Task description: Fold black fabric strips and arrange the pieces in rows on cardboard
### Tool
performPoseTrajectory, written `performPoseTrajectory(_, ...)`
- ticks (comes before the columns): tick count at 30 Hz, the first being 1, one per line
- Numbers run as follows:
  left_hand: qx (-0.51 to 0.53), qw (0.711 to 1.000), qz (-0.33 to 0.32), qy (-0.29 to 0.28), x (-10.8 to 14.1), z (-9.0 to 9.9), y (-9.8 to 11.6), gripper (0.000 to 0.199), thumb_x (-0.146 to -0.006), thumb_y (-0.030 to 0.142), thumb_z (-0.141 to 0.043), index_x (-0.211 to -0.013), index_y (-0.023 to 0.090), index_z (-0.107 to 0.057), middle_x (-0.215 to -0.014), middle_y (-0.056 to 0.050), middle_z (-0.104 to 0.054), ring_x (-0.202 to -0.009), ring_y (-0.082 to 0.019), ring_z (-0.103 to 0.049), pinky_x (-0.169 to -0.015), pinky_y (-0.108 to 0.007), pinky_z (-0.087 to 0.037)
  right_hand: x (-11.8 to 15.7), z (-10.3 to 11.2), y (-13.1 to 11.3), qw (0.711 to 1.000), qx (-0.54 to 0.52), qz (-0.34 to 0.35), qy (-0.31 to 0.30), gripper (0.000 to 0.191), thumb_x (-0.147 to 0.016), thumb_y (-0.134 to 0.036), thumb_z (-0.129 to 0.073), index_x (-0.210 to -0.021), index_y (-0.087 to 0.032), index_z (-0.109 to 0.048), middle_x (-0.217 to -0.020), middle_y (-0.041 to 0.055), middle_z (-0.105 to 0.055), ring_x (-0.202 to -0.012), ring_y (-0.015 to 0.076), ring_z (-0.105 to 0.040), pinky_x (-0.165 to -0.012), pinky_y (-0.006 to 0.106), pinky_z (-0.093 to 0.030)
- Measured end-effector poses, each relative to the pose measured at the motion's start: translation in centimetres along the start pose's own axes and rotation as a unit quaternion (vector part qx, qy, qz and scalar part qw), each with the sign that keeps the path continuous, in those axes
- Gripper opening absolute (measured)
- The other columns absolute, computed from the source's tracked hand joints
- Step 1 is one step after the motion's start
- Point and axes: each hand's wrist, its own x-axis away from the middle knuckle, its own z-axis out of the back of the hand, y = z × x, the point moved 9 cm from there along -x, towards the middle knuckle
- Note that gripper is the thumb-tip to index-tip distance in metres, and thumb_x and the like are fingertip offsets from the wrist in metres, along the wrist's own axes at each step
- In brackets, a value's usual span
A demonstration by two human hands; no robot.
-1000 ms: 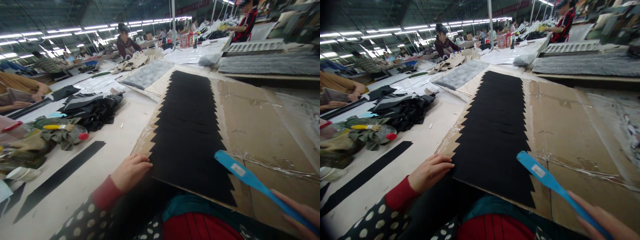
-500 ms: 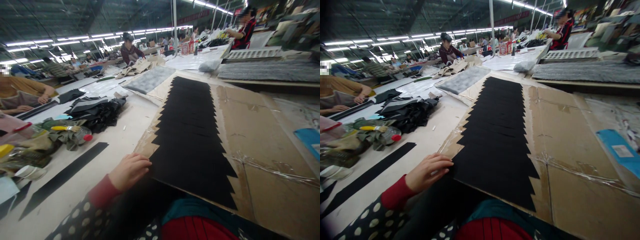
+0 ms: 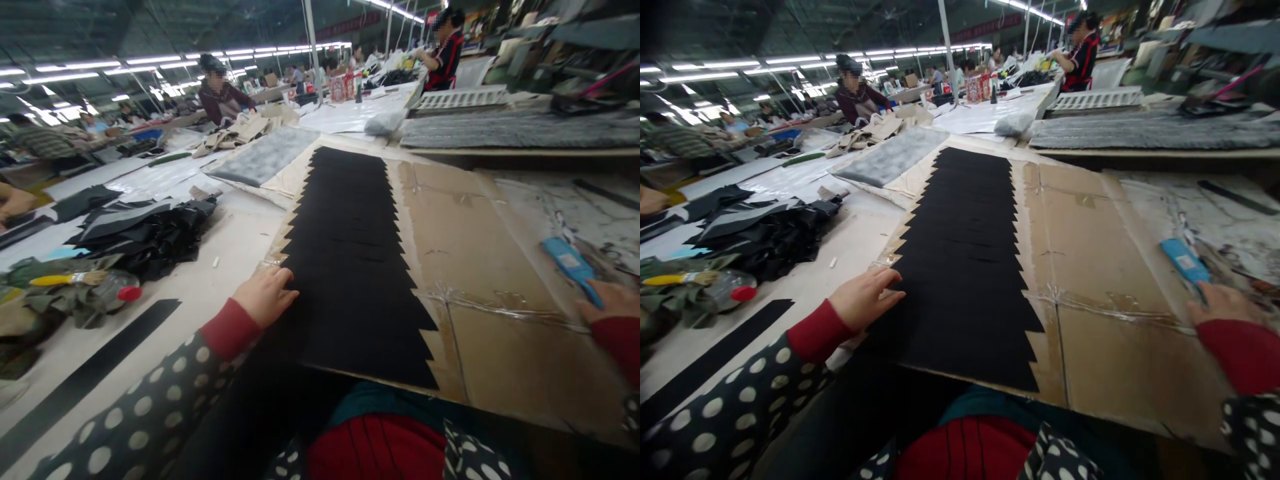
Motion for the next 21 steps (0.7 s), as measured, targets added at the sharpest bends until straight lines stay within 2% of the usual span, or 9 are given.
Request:
performPoseTrajectory(1, -0.010, 1.000, -0.001, -0.003, -0.5, -0.3, 0.1, 0.025, -0.078, 0.037, -0.045, -0.090, 0.017, -0.052, -0.089, -0.007, -0.057, -0.083, -0.020, -0.055, -0.076, -0.033, -0.043, 0.0, -1.3, -0.3, 0.999, 0.030, 0.002, -0.029, 0.038, -0.074, -0.044, -0.050, -0.082, -0.009, -0.062, -0.083, 0.0191, -0.058, -0.074, 0.0245, -0.056, -0.060, 0.036, -0.040)
performPoseTrajectory(2, -0.019, 1.000, -0.003, -0.005, -0.8, -0.6, 0.3, 0.025, -0.078, 0.037, -0.045, -0.090, 0.016, -0.052, -0.089, -0.007, -0.057, -0.084, -0.020, -0.055, -0.077, -0.034, -0.043, 0.4, -2.2, -1.7, 0.999, 0.018, 0.024, -0.043, 0.042, -0.078, -0.045, -0.042, -0.089, -0.009, -0.061, -0.083, 0.0172, -0.058, -0.074, 0.0223, -0.056, -0.063, 0.034, -0.041)
performPoseTrajectory(4, -0.034, 0.999, -0.010, -0.011, -1.4, -1.0, 0.5, 0.027, -0.077, 0.039, -0.045, -0.091, 0.016, -0.052, -0.089, -0.007, -0.056, -0.084, -0.021, -0.055, -0.077, -0.034, -0.043, 2.5, -3.5, -7.1, 0.990, -0.072, 0.093, -0.077, 0.046, -0.082, -0.046, -0.032, -0.094, -0.011, -0.060, -0.082, 0.0118, -0.057, -0.067, 0.0149, -0.055, -0.063, 0.028, -0.043)
performPoseTrajectory(7, -0.052, 0.998, -0.010, -0.028, -1.9, -1.5, 0.5, 0.027, -0.076, 0.038, -0.046, -0.091, 0.017, -0.052, -0.090, -0.007, -0.056, -0.085, -0.021, -0.054, -0.078, -0.034, -0.043, 6.8, -4.3, -17.1, 0.953, -0.174, 0.203, -0.144, 0.030, -0.081, -0.038, -0.040, -0.085, -0.015, -0.060, -0.077, 0.0066, -0.057, -0.063, 0.0125, -0.054, -0.059, 0.024, -0.044)
performPoseTrajectory(9, -0.059, 0.997, -0.004, -0.044, -2.1, -1.7, 0.5, 0.026, -0.075, 0.037, -0.046, -0.091, 0.017, -0.052, -0.091, -0.007, -0.055, -0.087, -0.021, -0.054, -0.079, -0.034, -0.043, 8.5, -4.1, -21.3, 0.944, -0.191, 0.226, -0.148, 0.024, -0.079, -0.033, -0.043, -0.083, -0.015, -0.059, -0.071, 0.0046, -0.055, -0.057, 0.0115, -0.051, -0.055, 0.025, -0.043)
performPoseTrajectory(10, -0.061, 0.997, -0.003, -0.051, -2.2, -1.8, 0.4, 0.026, -0.075, 0.036, -0.047, -0.091, 0.017, -0.052, -0.091, -0.007, -0.055, -0.087, -0.021, -0.054, -0.080, -0.033, -0.042, 9.0, -4.0, -22.5, 0.944, -0.192, 0.229, -0.143, 0.023, -0.078, -0.032, -0.044, -0.082, -0.015, -0.059, -0.069, 0.0042, -0.055, -0.056, 0.0116, -0.050, -0.055, 0.025, -0.043)
performPoseTrajectory(13, -0.060, 0.996, 0.000, -0.065, -2.2, -2.0, 0.1, 0.026, -0.074, 0.033, -0.046, -0.093, 0.017, -0.052, -0.093, -0.007, -0.055, -0.090, -0.021, -0.054, -0.083, -0.033, -0.041, 9.4, -3.6, -23.6, 0.950, -0.187, 0.221, -0.121, 0.022, -0.077, -0.032, -0.045, -0.083, -0.015, -0.059, -0.069, 0.0043, -0.054, -0.056, 0.0122, -0.049, -0.056, 0.026, -0.043)
performPoseTrajectory(21, -0.034, 0.997, 0.007, -0.064, -1.9, -2.1, -1.0, 0.026, -0.072, 0.025, -0.043, -0.095, 0.015, -0.053, -0.095, -0.008, -0.054, -0.087, -0.020, -0.055, -0.080, -0.032, -0.042, 9.9, -3.6, -23.6, 0.956, -0.200, 0.184, -0.111, 0.020, -0.076, -0.031, -0.049, -0.084, -0.016, -0.059, -0.068, 0.0027, -0.052, -0.055, 0.0118, -0.047, -0.055, 0.025, -0.040)
